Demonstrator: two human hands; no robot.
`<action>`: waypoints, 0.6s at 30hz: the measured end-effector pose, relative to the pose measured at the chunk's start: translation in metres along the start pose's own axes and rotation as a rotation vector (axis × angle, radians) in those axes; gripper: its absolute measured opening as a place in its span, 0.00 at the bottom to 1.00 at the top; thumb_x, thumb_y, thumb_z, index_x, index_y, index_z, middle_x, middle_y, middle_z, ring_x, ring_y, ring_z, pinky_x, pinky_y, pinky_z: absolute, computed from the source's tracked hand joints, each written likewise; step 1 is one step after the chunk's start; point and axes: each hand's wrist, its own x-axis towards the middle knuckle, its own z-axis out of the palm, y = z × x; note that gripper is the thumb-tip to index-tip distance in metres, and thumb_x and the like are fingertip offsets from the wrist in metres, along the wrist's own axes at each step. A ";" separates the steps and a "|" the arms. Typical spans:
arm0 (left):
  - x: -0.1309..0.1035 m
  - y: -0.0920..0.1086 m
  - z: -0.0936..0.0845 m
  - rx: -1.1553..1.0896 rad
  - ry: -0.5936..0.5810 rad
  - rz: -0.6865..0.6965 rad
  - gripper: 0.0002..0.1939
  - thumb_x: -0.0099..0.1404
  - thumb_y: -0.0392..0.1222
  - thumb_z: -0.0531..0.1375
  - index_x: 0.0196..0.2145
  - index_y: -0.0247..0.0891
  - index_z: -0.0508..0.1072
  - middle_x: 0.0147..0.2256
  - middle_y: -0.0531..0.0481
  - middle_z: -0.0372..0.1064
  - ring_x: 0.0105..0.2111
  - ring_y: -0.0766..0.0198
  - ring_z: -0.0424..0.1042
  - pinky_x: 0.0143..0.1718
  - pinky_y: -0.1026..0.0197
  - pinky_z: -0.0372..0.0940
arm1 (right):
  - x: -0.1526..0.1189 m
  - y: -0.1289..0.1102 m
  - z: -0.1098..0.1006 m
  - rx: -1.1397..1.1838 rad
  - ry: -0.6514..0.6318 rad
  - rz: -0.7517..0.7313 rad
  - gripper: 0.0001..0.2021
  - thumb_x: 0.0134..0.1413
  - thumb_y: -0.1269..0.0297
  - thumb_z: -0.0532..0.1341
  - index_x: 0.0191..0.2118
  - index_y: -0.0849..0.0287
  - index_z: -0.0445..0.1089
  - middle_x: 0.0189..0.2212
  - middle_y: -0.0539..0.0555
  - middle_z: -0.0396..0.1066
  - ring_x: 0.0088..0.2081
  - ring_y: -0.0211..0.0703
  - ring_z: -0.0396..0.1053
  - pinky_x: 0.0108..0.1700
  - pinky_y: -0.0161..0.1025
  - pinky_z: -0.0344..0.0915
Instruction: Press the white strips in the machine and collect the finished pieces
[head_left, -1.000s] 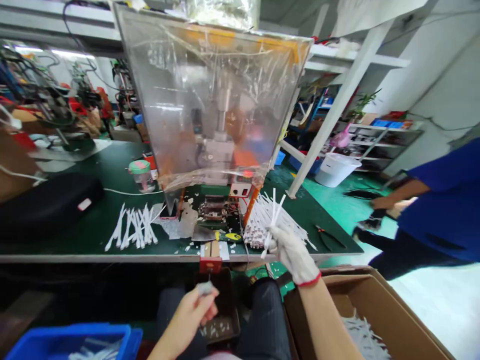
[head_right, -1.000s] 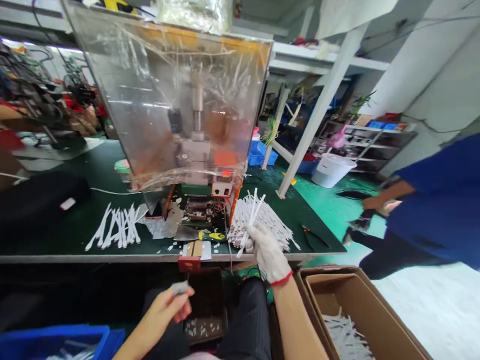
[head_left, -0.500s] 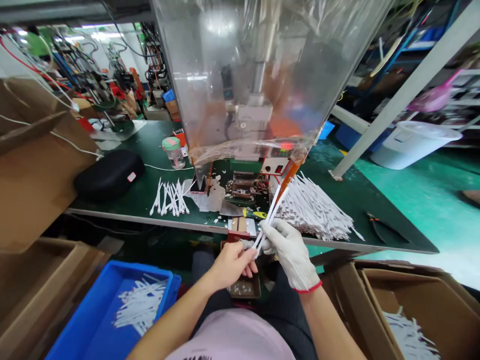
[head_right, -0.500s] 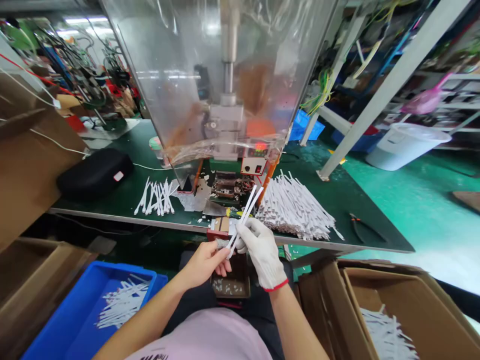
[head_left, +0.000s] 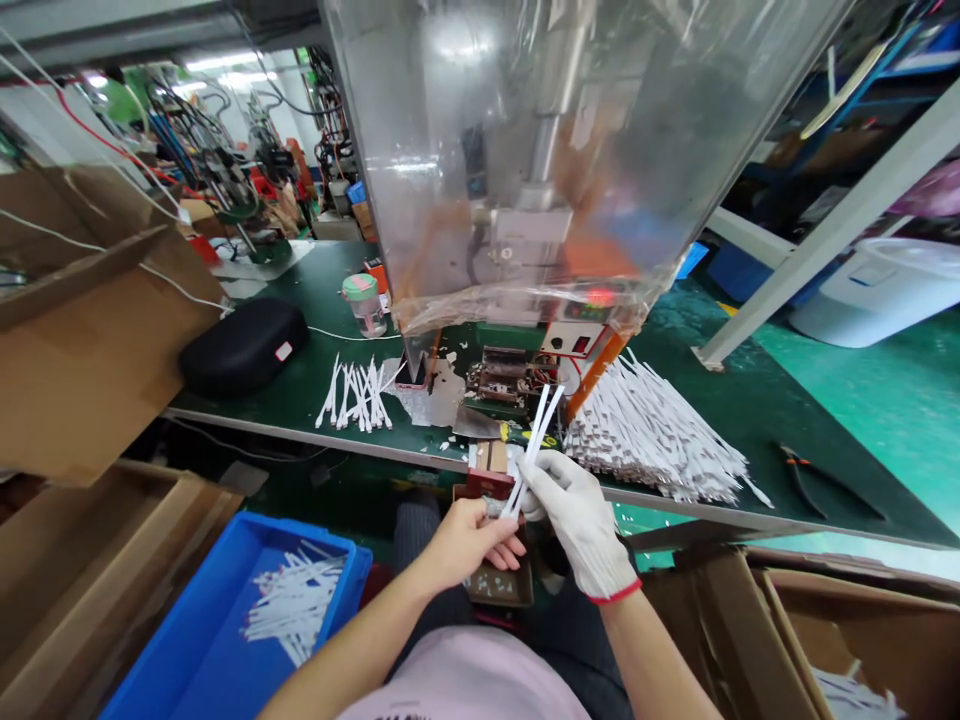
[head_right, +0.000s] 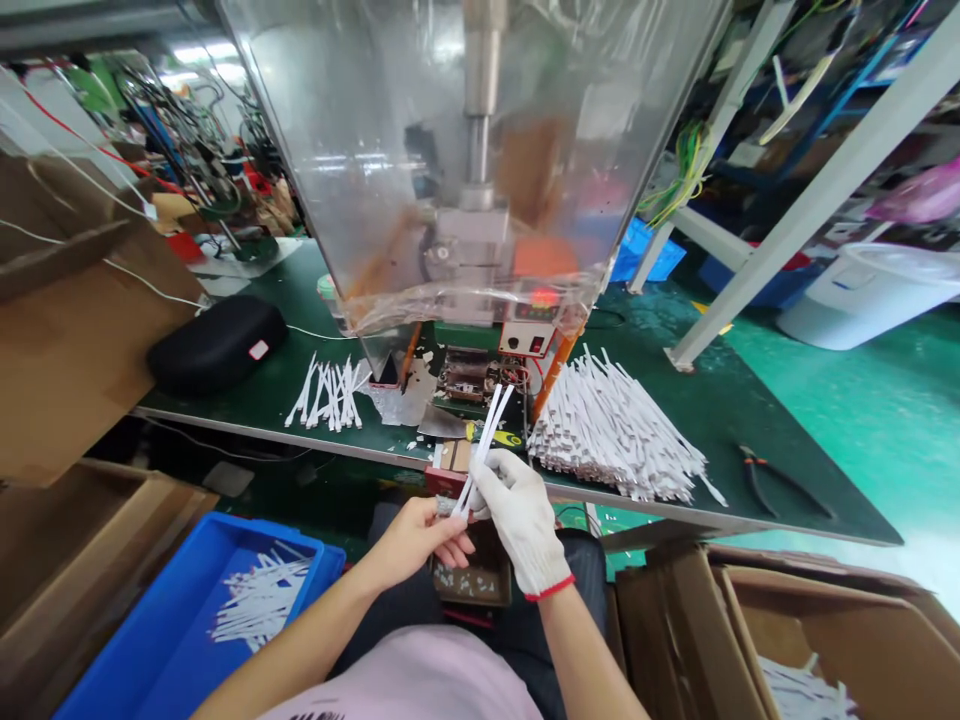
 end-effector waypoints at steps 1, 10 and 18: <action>0.000 -0.001 0.000 -0.019 0.003 -0.004 0.32 0.46 0.67 0.65 0.30 0.31 0.71 0.25 0.44 0.74 0.22 0.65 0.73 0.25 0.64 0.67 | 0.003 0.002 -0.002 0.010 -0.034 0.004 0.21 0.47 0.44 0.64 0.29 0.60 0.68 0.16 0.48 0.65 0.19 0.35 0.62 0.21 0.31 0.60; -0.001 0.004 -0.004 -0.214 -0.008 -0.067 0.29 0.42 0.60 0.68 0.31 0.29 0.73 0.21 0.45 0.73 0.21 0.62 0.74 0.22 0.66 0.66 | 0.053 0.001 -0.011 -0.062 -0.333 0.085 0.22 0.44 0.45 0.65 0.22 0.61 0.66 0.14 0.46 0.58 0.15 0.30 0.52 0.16 0.29 0.47; 0.012 0.005 -0.015 -0.245 0.045 -0.040 0.27 0.43 0.57 0.67 0.32 0.29 0.72 0.22 0.45 0.73 0.21 0.61 0.74 0.22 0.65 0.66 | 0.081 0.019 0.012 0.187 -0.308 0.187 0.17 0.38 0.53 0.69 0.23 0.61 0.66 0.15 0.45 0.60 0.15 0.28 0.50 0.17 0.29 0.44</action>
